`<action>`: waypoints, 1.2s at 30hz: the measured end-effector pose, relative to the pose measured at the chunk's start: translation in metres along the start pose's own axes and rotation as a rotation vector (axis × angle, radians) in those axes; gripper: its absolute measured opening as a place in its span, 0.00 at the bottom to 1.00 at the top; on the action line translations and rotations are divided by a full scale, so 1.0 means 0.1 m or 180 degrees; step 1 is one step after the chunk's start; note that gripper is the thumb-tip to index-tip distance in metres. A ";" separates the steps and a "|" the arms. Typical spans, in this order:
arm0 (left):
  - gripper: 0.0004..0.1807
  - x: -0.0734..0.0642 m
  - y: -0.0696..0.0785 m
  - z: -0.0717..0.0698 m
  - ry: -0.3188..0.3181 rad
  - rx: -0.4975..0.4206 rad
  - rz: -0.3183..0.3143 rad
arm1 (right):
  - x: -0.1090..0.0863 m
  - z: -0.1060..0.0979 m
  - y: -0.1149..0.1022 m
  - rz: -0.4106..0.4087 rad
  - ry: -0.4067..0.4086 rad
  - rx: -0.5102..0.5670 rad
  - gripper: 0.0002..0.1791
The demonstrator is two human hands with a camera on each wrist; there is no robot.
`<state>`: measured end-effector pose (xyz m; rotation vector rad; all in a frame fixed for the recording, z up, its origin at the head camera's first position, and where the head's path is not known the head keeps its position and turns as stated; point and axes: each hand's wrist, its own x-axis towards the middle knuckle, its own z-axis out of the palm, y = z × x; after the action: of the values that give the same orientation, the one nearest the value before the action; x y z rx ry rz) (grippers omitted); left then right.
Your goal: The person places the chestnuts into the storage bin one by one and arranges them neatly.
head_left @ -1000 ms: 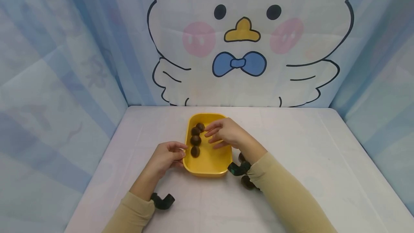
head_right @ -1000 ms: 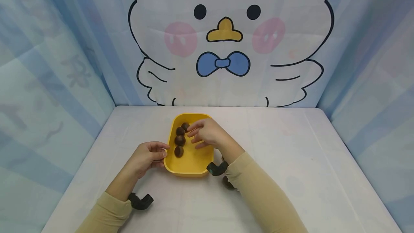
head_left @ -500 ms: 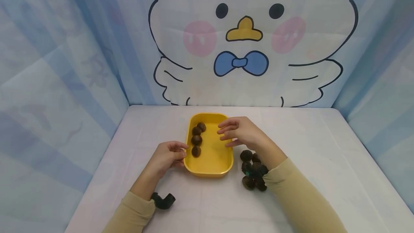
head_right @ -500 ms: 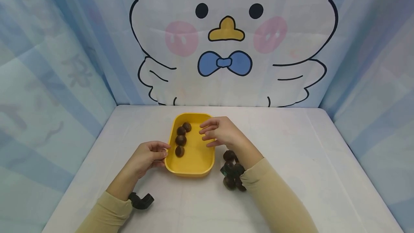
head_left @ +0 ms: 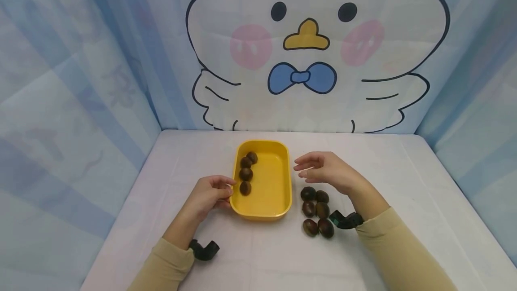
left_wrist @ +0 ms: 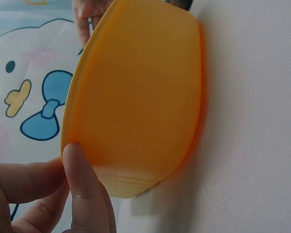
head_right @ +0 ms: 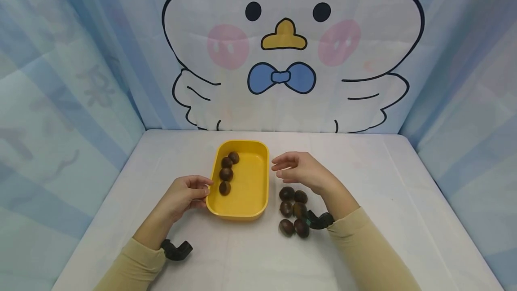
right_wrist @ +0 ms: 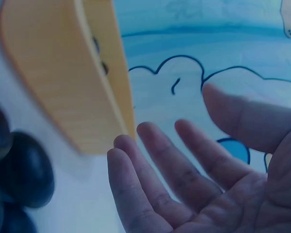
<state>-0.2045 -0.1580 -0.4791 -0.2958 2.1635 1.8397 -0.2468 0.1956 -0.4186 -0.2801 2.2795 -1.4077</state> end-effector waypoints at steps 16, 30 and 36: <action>0.15 -0.03 0.03 0.00 -0.0083 -0.0027 0.0034 | -0.13 -0.14 0.51 -0.0168 -0.0123 -0.0138 0.29; 0.14 -0.03 0.06 0.00 -0.0005 0.0005 -0.0020 | -0.02 -0.11 0.70 -0.0199 -0.0176 -0.0393 0.28; 0.15 -0.04 0.06 0.00 -0.0008 -0.0010 -0.0026 | 0.04 -0.07 0.72 -0.0206 -0.0289 -0.0553 0.26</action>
<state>-0.2024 -0.1571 -0.4721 -0.3022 2.1549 1.8381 -0.2492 0.2326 -0.4810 -0.4666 2.3391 -1.2027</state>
